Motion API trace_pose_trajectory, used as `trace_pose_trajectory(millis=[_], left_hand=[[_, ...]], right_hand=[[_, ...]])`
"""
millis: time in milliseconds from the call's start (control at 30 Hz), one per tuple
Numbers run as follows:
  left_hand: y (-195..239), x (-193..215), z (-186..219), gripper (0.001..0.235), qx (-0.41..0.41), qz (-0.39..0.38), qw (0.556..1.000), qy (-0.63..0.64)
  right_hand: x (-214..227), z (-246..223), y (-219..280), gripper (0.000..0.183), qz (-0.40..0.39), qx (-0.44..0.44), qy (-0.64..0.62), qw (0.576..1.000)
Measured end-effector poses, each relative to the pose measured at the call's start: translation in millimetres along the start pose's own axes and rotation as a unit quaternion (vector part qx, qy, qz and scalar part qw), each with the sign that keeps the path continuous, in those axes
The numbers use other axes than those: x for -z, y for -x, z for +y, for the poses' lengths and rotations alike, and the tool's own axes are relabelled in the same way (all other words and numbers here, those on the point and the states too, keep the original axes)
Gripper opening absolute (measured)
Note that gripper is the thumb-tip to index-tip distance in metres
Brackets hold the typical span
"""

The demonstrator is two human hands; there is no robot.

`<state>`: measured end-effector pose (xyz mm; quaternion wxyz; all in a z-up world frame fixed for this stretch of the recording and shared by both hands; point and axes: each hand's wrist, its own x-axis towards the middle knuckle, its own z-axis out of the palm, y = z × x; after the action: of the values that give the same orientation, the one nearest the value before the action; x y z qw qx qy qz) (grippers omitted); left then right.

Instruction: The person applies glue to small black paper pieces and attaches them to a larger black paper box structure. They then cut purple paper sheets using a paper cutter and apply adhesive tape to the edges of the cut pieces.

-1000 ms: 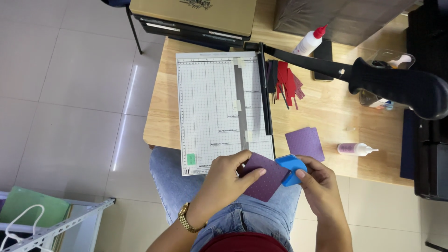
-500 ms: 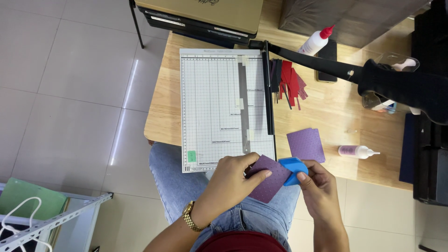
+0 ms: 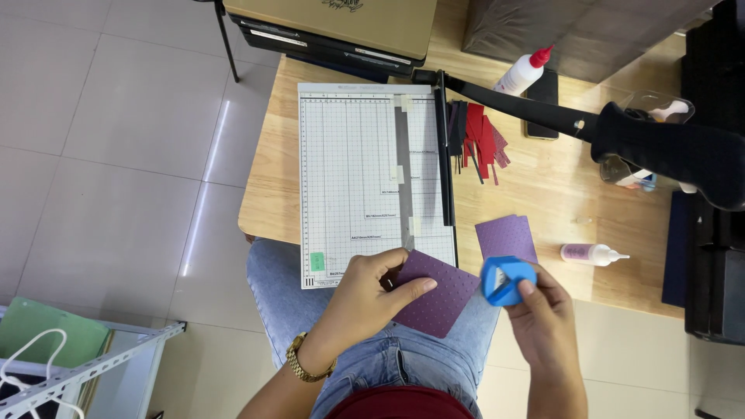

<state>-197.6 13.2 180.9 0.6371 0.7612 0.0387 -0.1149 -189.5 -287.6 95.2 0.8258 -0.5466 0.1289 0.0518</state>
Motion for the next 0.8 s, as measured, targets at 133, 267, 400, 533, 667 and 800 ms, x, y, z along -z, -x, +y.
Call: trace_pose_trajectory(millis=[133,267,400,533,667,800], left_hand=[[0,-2,5,0.059,0.007,-0.006,1.000,-0.001],[-2,-2,2,0.060,0.006,0.002,1.000,0.007],[-11,2,-11,0.030,0.025,0.032,0.990,0.135],[-37,4,-63,0.057,0.033,0.123,0.970,0.208],[-31,-2,-103,0.049,0.080,0.132,0.972,0.179],[-26,-18,-111,0.038,0.223,0.092,0.956,0.166]], right_hand=[[-35,-13,11,0.038,-0.065,-0.019,0.048,0.997],[-4,7,-4,0.033,-0.035,0.002,-0.002,0.999],[22,8,-42,0.016,0.041,0.045,-0.034,0.998],[58,17,-71,0.005,0.219,0.020,0.011,0.975],[113,55,-69,0.025,0.308,0.016,0.103,0.946],[184,90,-74,0.047,0.402,-0.033,0.223,0.887]])
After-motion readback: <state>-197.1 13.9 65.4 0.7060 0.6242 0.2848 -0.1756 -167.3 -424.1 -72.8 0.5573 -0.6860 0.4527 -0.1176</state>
